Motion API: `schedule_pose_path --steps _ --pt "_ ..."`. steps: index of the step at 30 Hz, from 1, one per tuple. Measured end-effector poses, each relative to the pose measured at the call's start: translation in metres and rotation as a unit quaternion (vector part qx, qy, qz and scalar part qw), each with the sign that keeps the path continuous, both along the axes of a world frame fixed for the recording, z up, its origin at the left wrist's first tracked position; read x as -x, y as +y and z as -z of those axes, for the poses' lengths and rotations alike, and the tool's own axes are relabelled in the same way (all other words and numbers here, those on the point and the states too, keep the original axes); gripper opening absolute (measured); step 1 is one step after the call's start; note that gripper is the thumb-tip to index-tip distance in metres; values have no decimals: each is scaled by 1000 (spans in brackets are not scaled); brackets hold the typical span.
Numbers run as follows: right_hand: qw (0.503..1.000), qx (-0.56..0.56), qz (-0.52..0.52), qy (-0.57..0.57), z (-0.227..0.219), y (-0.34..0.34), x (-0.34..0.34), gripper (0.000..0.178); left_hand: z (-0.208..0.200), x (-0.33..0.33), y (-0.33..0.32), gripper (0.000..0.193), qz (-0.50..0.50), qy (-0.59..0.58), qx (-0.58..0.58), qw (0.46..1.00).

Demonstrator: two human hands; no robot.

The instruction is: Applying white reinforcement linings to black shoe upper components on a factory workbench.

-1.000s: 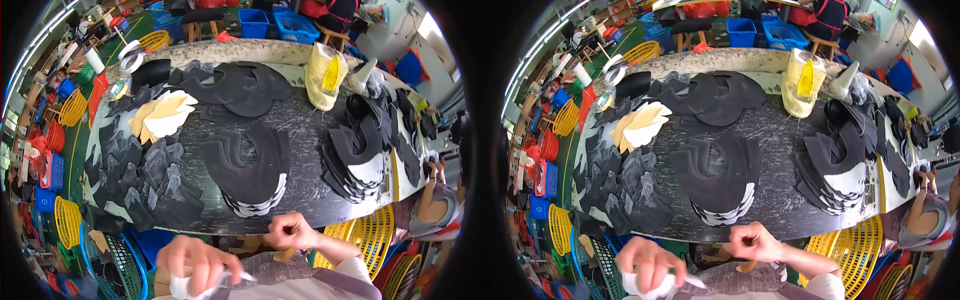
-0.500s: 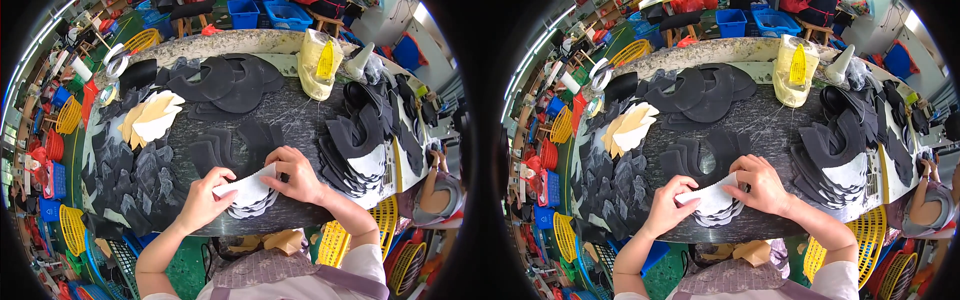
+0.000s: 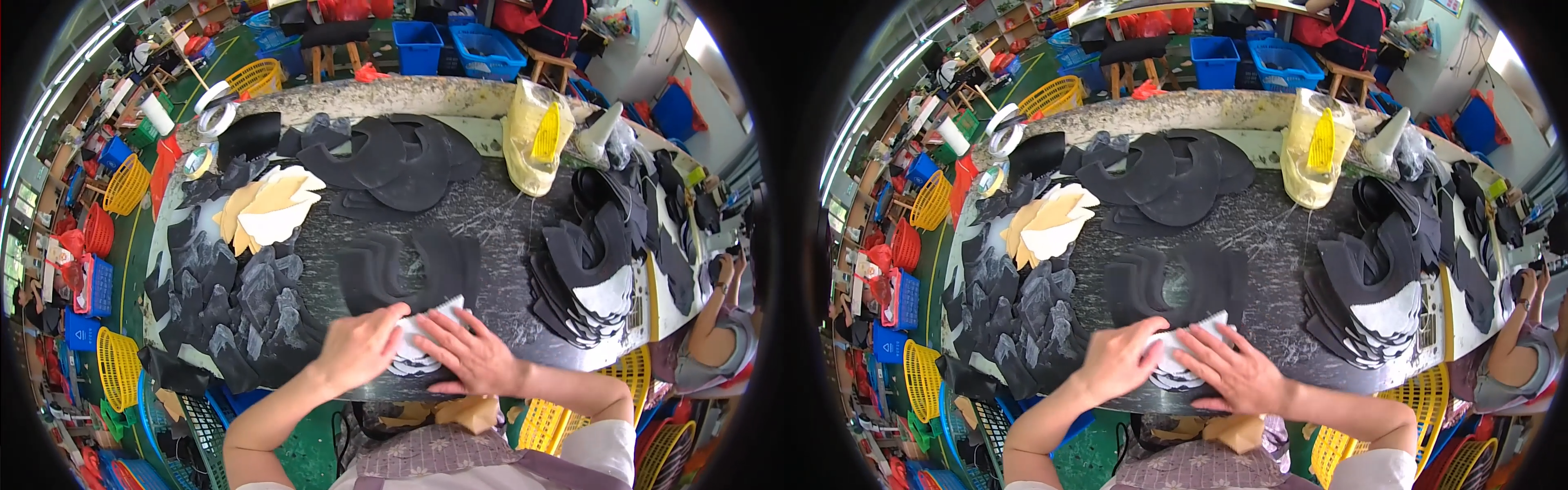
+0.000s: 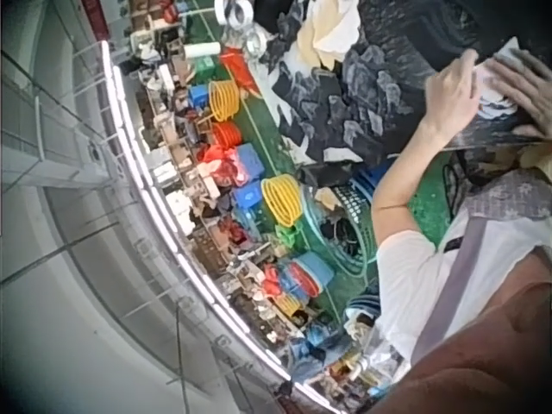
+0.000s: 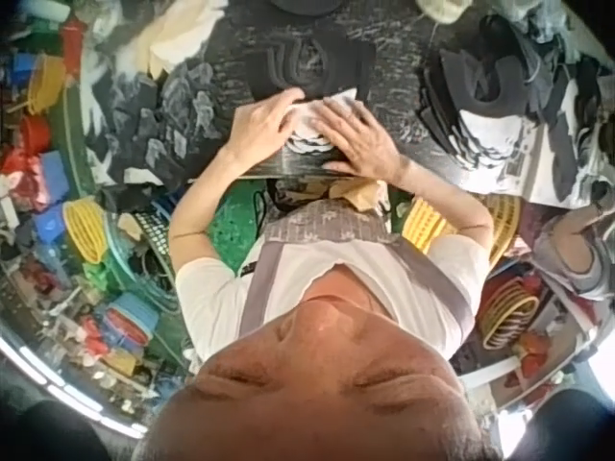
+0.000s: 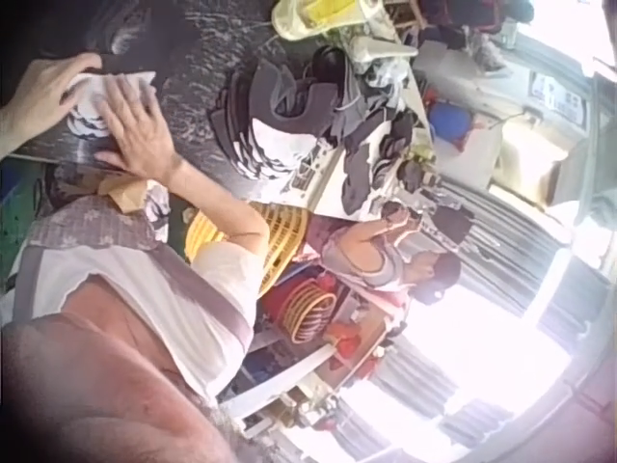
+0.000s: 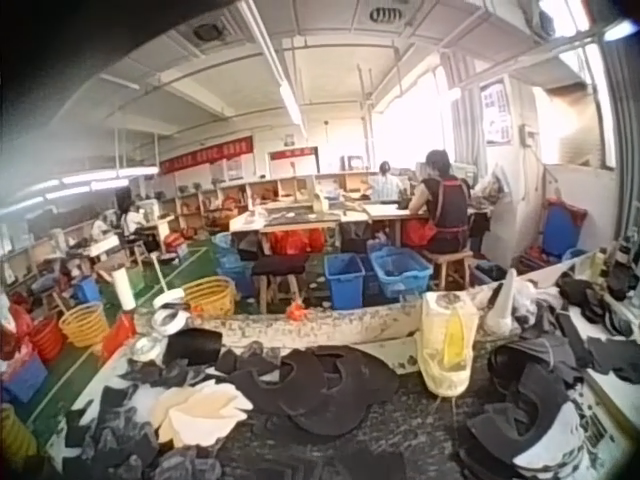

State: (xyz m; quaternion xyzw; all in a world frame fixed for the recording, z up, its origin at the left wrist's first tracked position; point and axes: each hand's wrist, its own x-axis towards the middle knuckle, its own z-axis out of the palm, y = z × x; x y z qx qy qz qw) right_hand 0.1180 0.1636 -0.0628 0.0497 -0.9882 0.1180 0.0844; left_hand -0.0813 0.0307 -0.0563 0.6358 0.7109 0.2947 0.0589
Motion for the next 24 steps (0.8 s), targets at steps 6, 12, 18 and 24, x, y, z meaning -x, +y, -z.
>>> schedule_pose_path --steps 6,12,18,24 --pt "980 36 89 173 -42 74 93 40 -10 165 12 37 -178 191 -40 964" --pt "983 -108 8 147 12 150 209 32 14 165 27 24 -141 158 7 977" --pt "870 -48 71 486 -84 127 165 29 -25 155 9 27 -136 185 -275 934" --pt "992 30 10 119 -32 2 46 39 -38 72 -8 21 26 231 -306 923"
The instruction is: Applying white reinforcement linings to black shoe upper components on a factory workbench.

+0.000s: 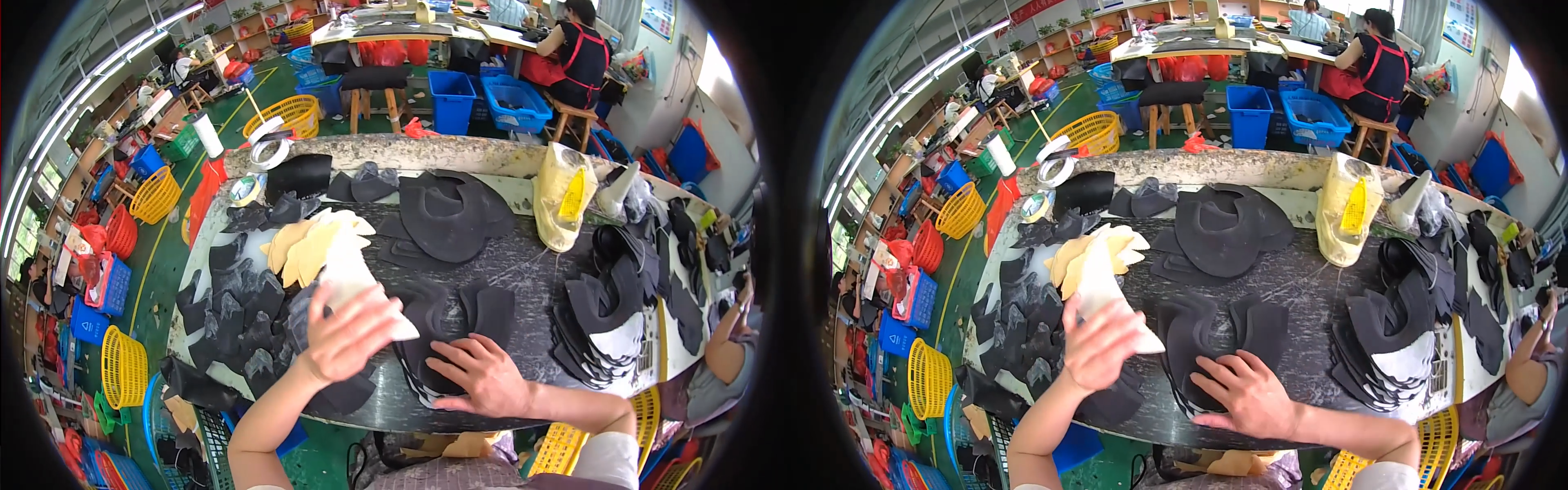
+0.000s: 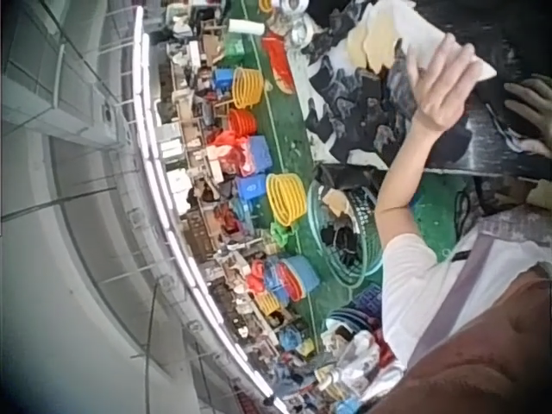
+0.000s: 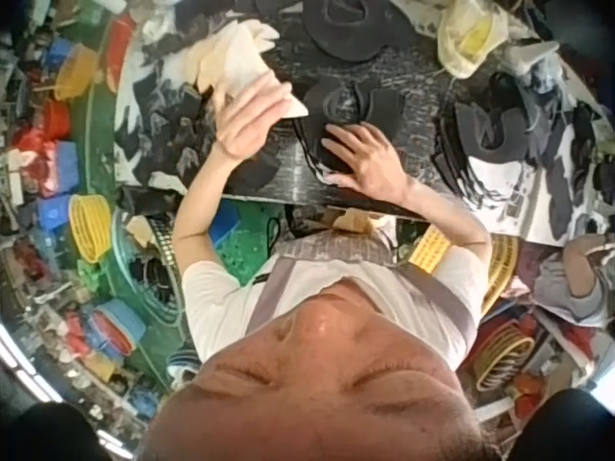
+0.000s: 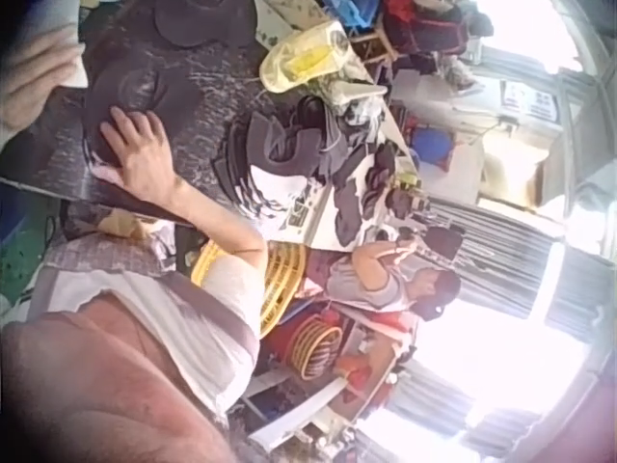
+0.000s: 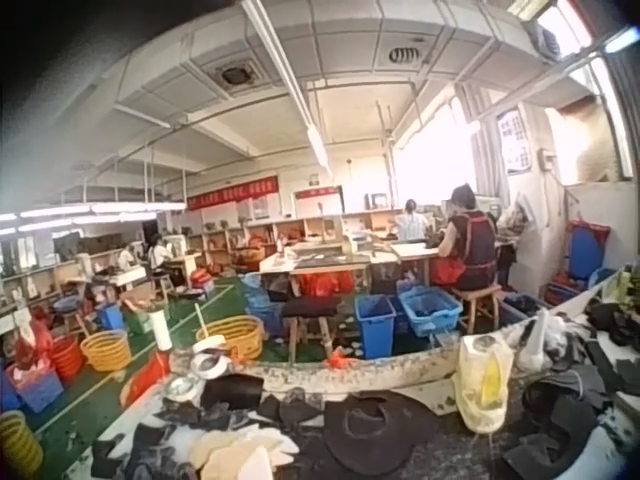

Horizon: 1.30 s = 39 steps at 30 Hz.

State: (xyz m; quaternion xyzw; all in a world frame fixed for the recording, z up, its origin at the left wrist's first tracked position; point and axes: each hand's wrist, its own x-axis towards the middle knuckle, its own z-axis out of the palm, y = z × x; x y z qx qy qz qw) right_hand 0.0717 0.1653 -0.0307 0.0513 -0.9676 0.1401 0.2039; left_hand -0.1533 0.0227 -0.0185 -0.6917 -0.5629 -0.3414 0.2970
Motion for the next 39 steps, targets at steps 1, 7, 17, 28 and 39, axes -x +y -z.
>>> schedule_pose_path --steps 1,7,17,28,39 --pt "1000 -2 3 -2 -3 0 -3 39 -1 -10 -1 20 26 11 5 1000" --pt "854 520 -6 22 -27 -17 -6 5 15 -53 -4 27 139 -136 54 979" --pt "833 542 -96 52 -30 -40 -31 19 -26 -94 -15 26 340 -391 196 833" --pt "388 908 -156 33 7 -40 -49 13 17 -134 -32 20 538 -823 -14 184" --pt "899 434 8 -59 13 -47 -73 13 3 -94 -24 31 292 -450 436 722"
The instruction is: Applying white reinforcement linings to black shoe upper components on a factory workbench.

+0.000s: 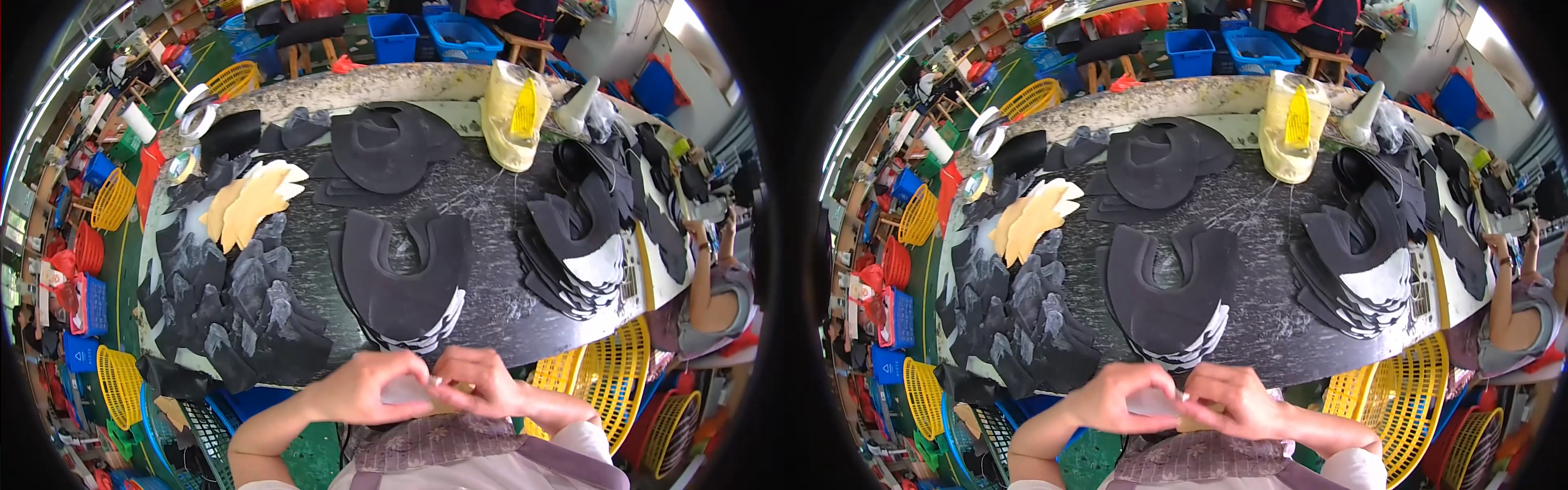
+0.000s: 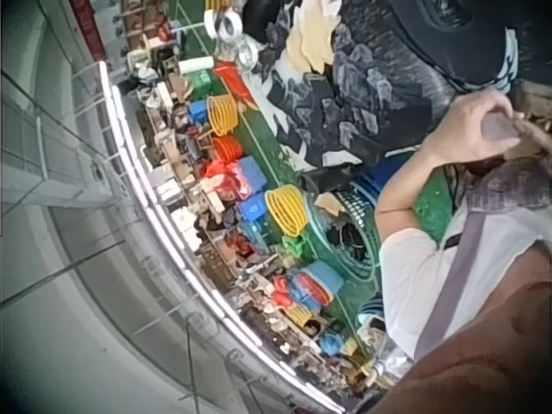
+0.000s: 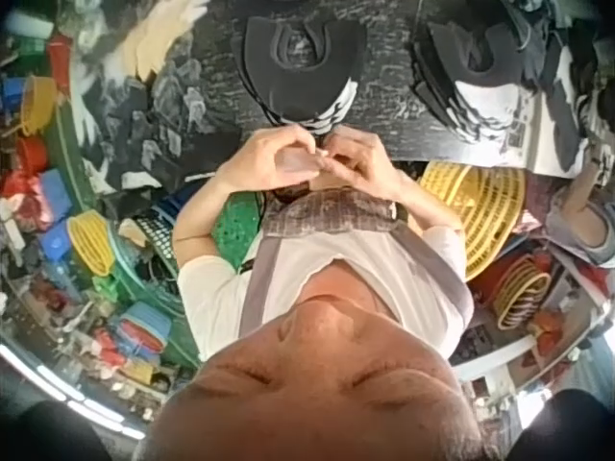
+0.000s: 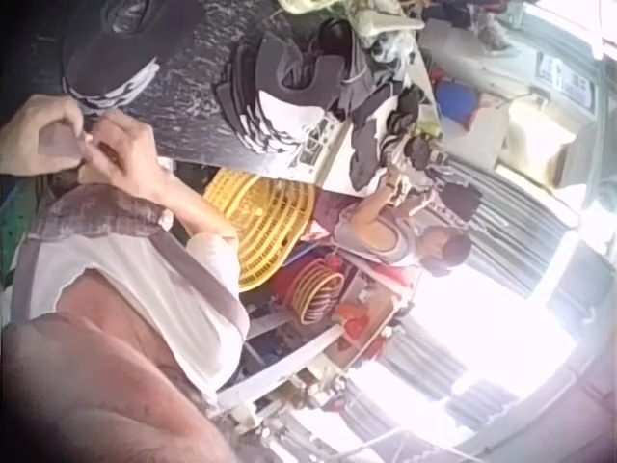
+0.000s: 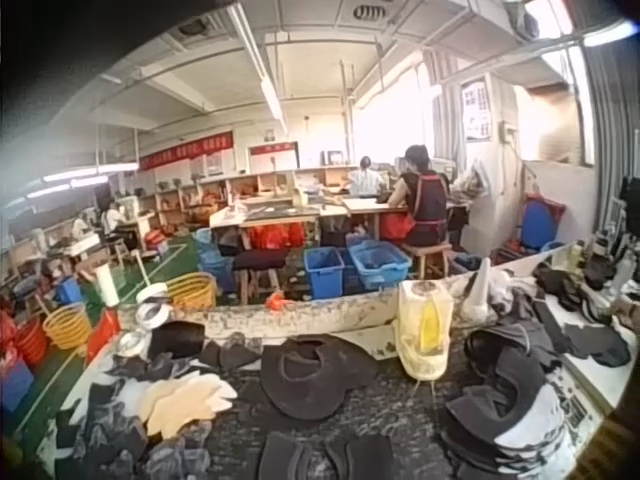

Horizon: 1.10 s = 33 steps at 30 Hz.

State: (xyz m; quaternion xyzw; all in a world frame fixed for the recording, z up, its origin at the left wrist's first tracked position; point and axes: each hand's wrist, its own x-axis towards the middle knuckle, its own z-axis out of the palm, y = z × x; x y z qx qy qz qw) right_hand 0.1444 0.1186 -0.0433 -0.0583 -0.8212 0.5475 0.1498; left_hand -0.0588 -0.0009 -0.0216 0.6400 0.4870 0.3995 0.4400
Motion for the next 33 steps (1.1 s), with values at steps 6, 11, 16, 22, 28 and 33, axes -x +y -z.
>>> schedule_pose_path --steps 6,11,16,22,28,33 --pt "971 -134 184 69 9 50 22 13 17 48 29 26 -208 -3 36 977" --pt "963 -207 171 17 24 64 34 18 29 56 48 23 -169 70 74 980" --pt "954 -255 153 43 24 65 42 18 28 51 48 21 -169 126 57 976" --pt "929 -354 99 37 24 66 44 13 16 34 42 32 -154 520 -51 838" --pt "924 -379 51 -2 16 83 37 13 45 -7 13 77 31 443 -83 892" --pt "877 -408 255 13 -11 150 24 21 48 -3 12 80 22 448 -84 890"
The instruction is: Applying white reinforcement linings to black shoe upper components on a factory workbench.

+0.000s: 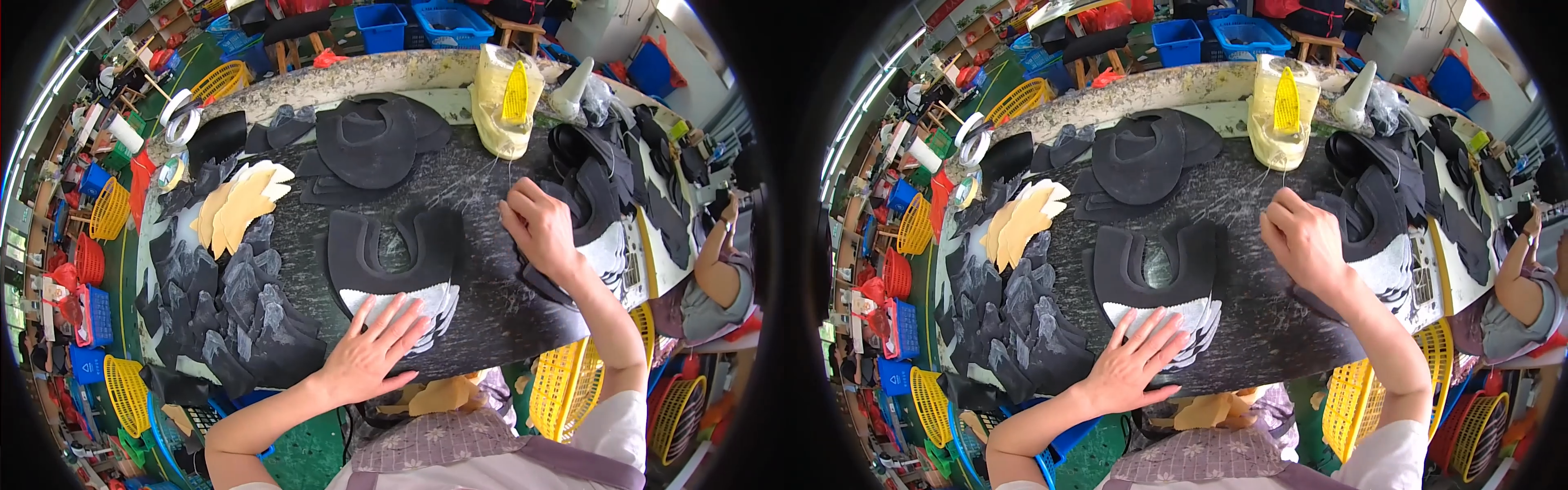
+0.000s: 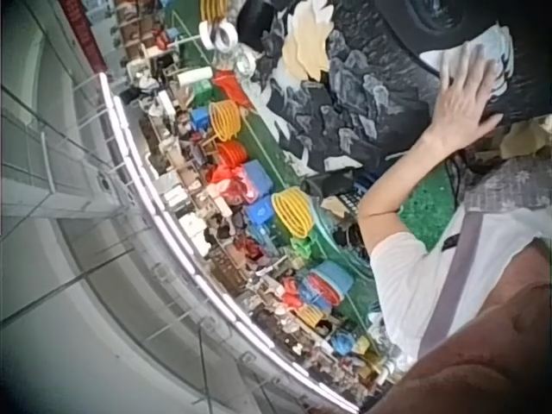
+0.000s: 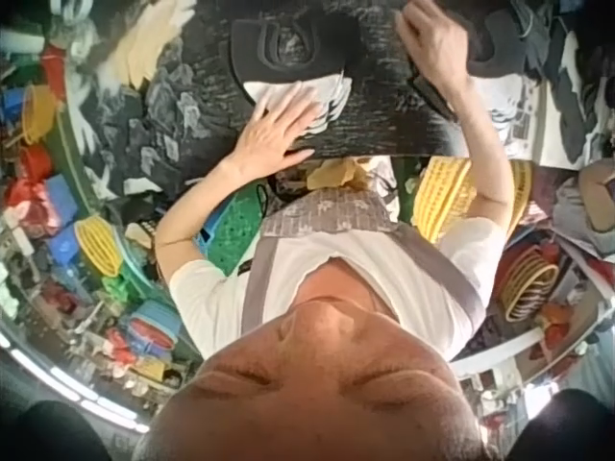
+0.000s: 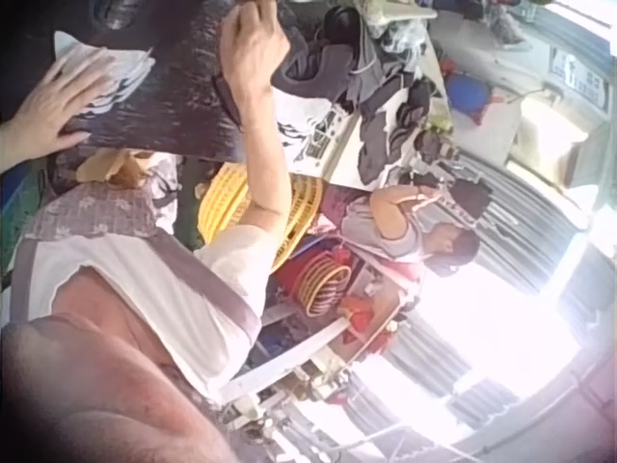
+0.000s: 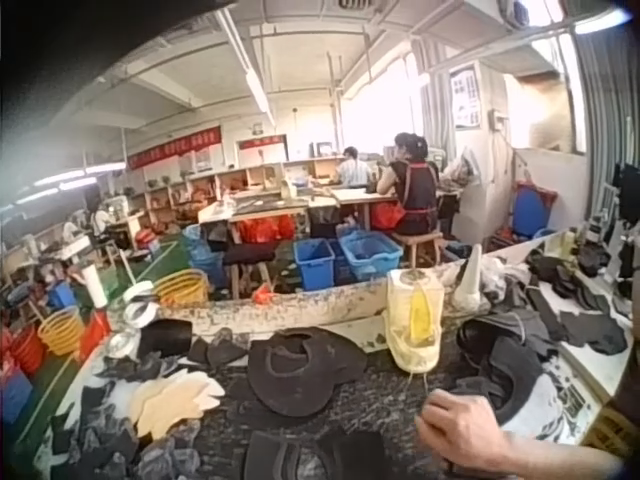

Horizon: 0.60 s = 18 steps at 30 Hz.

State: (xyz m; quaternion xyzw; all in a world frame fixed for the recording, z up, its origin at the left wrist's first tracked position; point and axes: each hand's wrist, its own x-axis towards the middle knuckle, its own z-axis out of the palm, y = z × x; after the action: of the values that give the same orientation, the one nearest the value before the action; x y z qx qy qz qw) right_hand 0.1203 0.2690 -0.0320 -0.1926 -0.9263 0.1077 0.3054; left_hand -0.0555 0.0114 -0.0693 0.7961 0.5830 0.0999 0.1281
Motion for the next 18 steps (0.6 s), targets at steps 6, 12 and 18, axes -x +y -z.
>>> schedule_pose_path --steps 6,12,18 --pt "984 -30 -170 -36 -6 -13 72 21 2 -13 10 82 -46 5 -42 998" --pt "981 38 -187 -43 38 47 142 24 -32 97 43 29 -226 51 -243 942" --pt "958 149 -37 242 -31 27 132 18 -15 241 37 47 -357 53 -142 922"
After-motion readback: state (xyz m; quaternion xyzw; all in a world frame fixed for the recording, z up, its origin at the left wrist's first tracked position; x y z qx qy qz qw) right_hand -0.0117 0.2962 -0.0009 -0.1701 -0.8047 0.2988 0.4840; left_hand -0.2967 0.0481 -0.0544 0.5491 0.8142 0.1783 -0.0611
